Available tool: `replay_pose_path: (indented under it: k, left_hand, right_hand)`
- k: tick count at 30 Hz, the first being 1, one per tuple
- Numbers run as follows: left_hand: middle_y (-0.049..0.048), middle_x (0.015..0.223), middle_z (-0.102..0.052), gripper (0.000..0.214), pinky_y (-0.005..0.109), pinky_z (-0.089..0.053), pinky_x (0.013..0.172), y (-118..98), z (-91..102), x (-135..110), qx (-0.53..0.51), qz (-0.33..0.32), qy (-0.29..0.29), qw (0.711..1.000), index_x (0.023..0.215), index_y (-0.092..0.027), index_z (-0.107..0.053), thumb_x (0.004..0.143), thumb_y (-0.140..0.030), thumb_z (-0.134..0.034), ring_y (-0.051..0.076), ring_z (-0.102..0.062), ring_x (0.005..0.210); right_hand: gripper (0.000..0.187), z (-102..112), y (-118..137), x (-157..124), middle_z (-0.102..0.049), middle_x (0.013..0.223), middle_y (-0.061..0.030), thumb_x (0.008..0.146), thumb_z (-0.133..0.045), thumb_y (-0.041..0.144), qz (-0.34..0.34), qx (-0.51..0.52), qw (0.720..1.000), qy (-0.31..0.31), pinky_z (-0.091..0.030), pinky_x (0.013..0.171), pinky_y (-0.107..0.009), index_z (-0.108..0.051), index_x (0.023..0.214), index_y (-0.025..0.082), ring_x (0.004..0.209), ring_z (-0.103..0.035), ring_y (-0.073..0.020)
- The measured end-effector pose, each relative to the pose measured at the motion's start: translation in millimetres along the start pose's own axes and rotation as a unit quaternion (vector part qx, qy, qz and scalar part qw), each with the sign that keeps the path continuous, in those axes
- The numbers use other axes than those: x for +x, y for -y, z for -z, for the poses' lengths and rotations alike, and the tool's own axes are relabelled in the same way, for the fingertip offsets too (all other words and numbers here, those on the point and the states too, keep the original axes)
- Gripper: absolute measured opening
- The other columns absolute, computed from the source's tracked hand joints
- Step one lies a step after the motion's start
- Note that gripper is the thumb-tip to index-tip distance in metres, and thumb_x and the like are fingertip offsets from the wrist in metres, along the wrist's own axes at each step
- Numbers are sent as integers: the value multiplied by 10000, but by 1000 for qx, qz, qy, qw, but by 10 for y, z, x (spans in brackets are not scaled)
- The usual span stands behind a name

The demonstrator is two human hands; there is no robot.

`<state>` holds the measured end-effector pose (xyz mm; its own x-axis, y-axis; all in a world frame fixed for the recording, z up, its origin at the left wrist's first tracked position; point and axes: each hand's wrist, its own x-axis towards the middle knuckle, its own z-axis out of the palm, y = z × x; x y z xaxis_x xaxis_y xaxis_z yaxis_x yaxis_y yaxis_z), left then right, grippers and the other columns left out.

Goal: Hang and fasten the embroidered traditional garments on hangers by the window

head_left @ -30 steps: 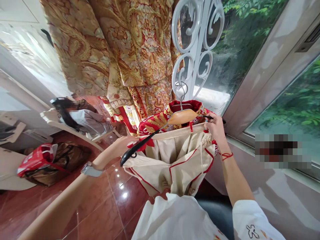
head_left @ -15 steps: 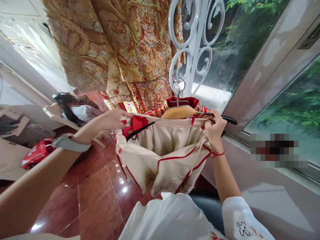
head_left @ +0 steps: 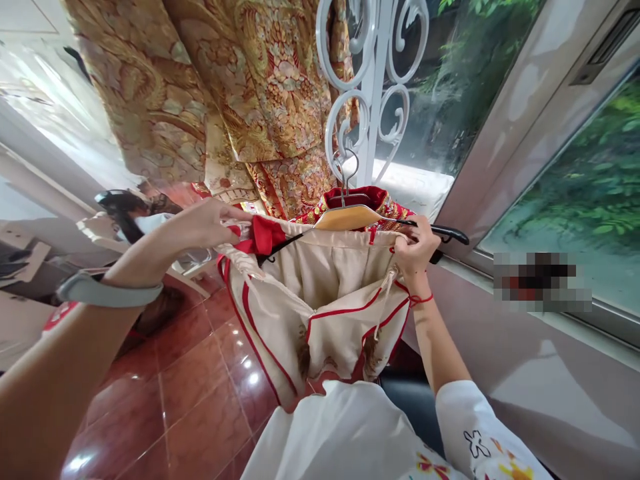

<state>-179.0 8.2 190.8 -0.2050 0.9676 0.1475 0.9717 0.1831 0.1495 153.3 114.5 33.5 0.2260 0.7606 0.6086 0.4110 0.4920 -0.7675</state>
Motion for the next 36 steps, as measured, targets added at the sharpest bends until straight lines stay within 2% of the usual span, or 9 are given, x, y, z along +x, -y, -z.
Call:
replay_pose_path:
  k: [3, 8, 13, 16, 20, 24, 26, 31, 36]
  left_hand:
    - [-37, 651, -574, 388, 306, -505, 758, -521, -130, -109, 28, -24, 46, 998, 1082, -63, -702, 742, -52, -515, 120, -562, 644]
    - [263, 1214, -581, 427, 408, -510, 857, -1159, -919, -354, 19, -19, -84, 996, 1219, 11, -553, 810, -4, -430, 311, -617, 1043]
    - [180, 1232, -573, 373, 486, -449, 976, -778, -1171, -228, -12, -115, -161, 980, 1257, -126, -546, 942, -310, -469, 334, -546, 1131]
    - [125, 1127, -621, 282, 467, -399, 1027, -511, -1123, -62, 15, -208, -148, 967, 1160, -179, -588, 959, -322, -453, 301, -520, 1123]
    - [143, 1080, -657, 293, 419, -425, 937, -452, -1208, 26, 56, -207, -161, 963, 1160, -173, -578, 993, -284, -365, 289, -574, 1039]
    - [123, 969, -687, 300, 352, -452, 813, -525, -1344, 48, 36, -202, -133, 970, 1135, -183, -581, 999, -261, -326, 265, -638, 924]
    - [115, 976, -698, 292, 316, -457, 752, -575, -1404, 72, 2, -203, -118, 972, 1138, -186, -573, 1000, -263, -328, 250, -657, 898]
    - [118, 1009, -721, 304, 290, -466, 711, -675, -1509, 132, -81, -207, -102, 970, 1142, -179, -566, 1005, -271, -310, 237, -688, 885]
    - [122, 1023, -727, 320, 302, -492, 777, -609, -1464, 168, -124, -220, -96, 963, 1161, -183, -585, 982, -291, -343, 244, -685, 921]
  right_hand:
    - [347, -44, -13, -88, -610, 688, -3, 583, -457, 154, -4, 5, 1000, 20, -452, 583, -272, -585, 900, 220, 626, -589, -180]
    - [437, -178, -190, -37, -556, 622, 35, 575, -448, 151, -28, 41, 997, 50, -422, 558, -266, -582, 987, 208, 561, -523, -163]
    - [506, -242, -292, 115, -617, 727, -2, 563, -436, 127, -13, 72, 995, 67, -475, 662, -316, -572, 1046, 188, 648, -576, -194]
    - [522, -269, -263, 158, -618, 754, -13, 573, -436, 108, -17, 70, 994, 85, -489, 687, -331, -566, 1073, 187, 673, -581, -199]
    - [617, -235, -365, 96, -571, 744, 10, 615, -451, 93, -5, 66, 993, 98, -493, 707, -322, -498, 1223, 188, 678, -553, -182]
    - [750, 39, -758, -416, -569, 1116, -83, 652, -513, 115, -50, 29, 997, 56, -503, 787, -334, -362, 1380, 213, 779, -563, -175]
    - [725, 217, -960, -869, -515, 1261, -112, 638, -529, 124, -100, 18, 989, 107, -506, 829, -345, -420, 1346, 235, 817, -583, -181]
    - [172, 527, -1189, -1684, -640, 783, -36, 590, -526, 203, -218, 19, 961, 169, -525, 733, -383, -616, 731, 239, 761, -609, -250]
    - [63, 753, -1108, -1079, -549, 557, 18, 585, -469, 255, -333, 90, 932, 108, -473, 518, -291, -514, 629, 246, 565, -542, -195]
